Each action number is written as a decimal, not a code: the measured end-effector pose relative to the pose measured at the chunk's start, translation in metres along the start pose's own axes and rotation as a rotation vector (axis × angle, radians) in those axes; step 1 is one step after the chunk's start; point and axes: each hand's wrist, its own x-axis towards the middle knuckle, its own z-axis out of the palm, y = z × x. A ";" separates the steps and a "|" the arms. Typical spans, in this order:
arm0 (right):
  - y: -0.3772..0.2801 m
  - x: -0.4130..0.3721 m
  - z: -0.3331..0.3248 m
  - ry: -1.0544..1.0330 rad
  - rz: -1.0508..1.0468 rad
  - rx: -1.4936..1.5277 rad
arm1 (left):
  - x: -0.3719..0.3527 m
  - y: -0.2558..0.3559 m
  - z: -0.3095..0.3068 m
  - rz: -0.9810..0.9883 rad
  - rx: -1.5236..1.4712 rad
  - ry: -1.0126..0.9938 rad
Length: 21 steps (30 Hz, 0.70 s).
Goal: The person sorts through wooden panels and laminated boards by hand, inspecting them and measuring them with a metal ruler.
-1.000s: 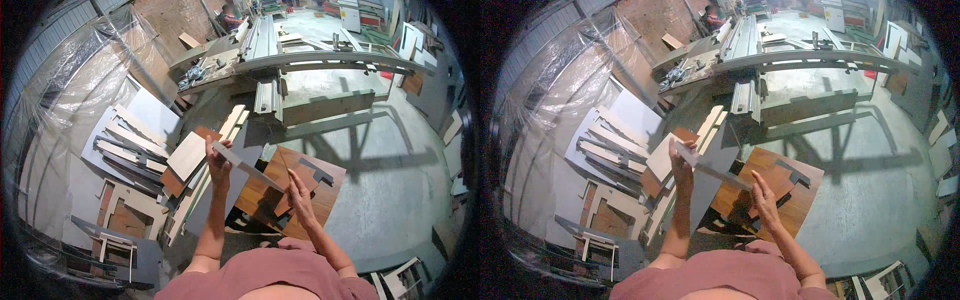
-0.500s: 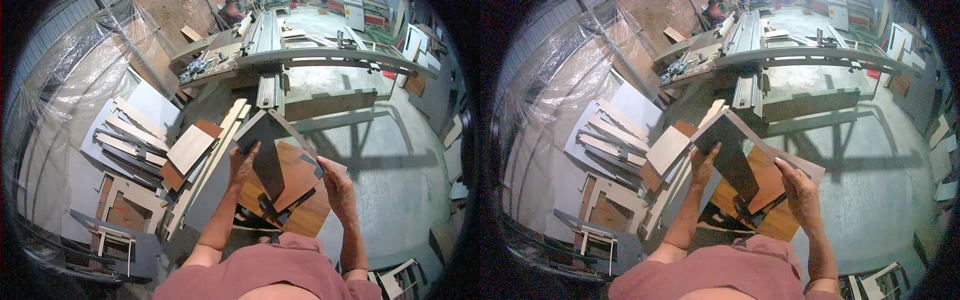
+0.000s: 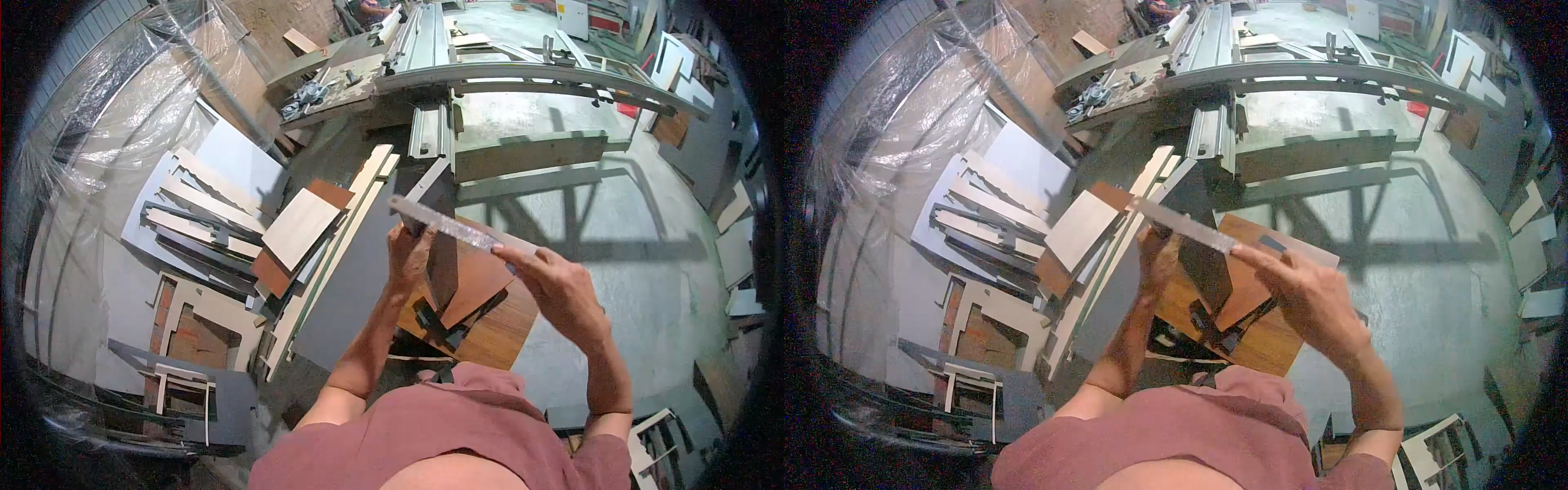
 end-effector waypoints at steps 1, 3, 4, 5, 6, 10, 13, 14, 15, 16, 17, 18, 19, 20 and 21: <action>0.009 0.003 0.002 -0.001 0.001 0.000 | 0.000 -0.001 0.000 0.041 -0.037 0.020; 0.036 0.012 0.008 0.117 0.129 -0.042 | -0.001 0.007 -0.002 0.008 -0.033 0.024; 0.049 0.016 0.006 0.084 0.251 -0.129 | -0.002 0.011 -0.002 -0.021 -0.029 0.030; 0.067 0.015 0.015 0.161 0.241 -0.053 | -0.006 0.003 -0.001 -0.020 -0.031 0.027; 0.080 0.013 0.023 0.240 0.229 0.020 | -0.014 -0.015 0.001 -0.109 -0.015 0.058; 0.072 0.000 0.033 0.024 0.330 0.788 | -0.064 -0.051 0.013 -0.250 -0.031 0.181; 0.046 0.000 0.048 -0.025 0.428 1.018 | -0.062 -0.052 -0.002 -0.297 -0.082 0.197; 0.034 0.004 0.051 -0.025 0.417 1.033 | -0.055 -0.052 -0.010 -0.354 -0.054 0.193; 0.025 0.007 0.056 -0.048 0.455 1.113 | -0.049 -0.053 -0.015 -0.286 -0.192 0.234; 0.016 0.011 0.061 -0.074 0.493 1.194 | -0.043 -0.047 -0.018 -0.283 -0.187 0.232; 0.008 0.017 0.064 -0.072 0.489 1.200 | -0.038 -0.037 -0.020 -0.198 -0.222 0.276; 0.001 0.024 0.067 -0.086 0.397 1.249 | -0.035 -0.032 -0.023 -0.113 -0.257 0.320; -0.006 0.029 0.069 -0.099 0.305 1.298 | -0.034 -0.032 -0.026 -0.123 -0.286 0.306; -0.011 0.033 0.069 -0.099 0.306 1.307 | -0.035 -0.028 -0.027 -0.124 -0.278 0.302; -0.017 0.037 0.067 -0.128 0.244 1.343 | -0.035 -0.017 -0.026 -0.111 -0.297 0.309</action>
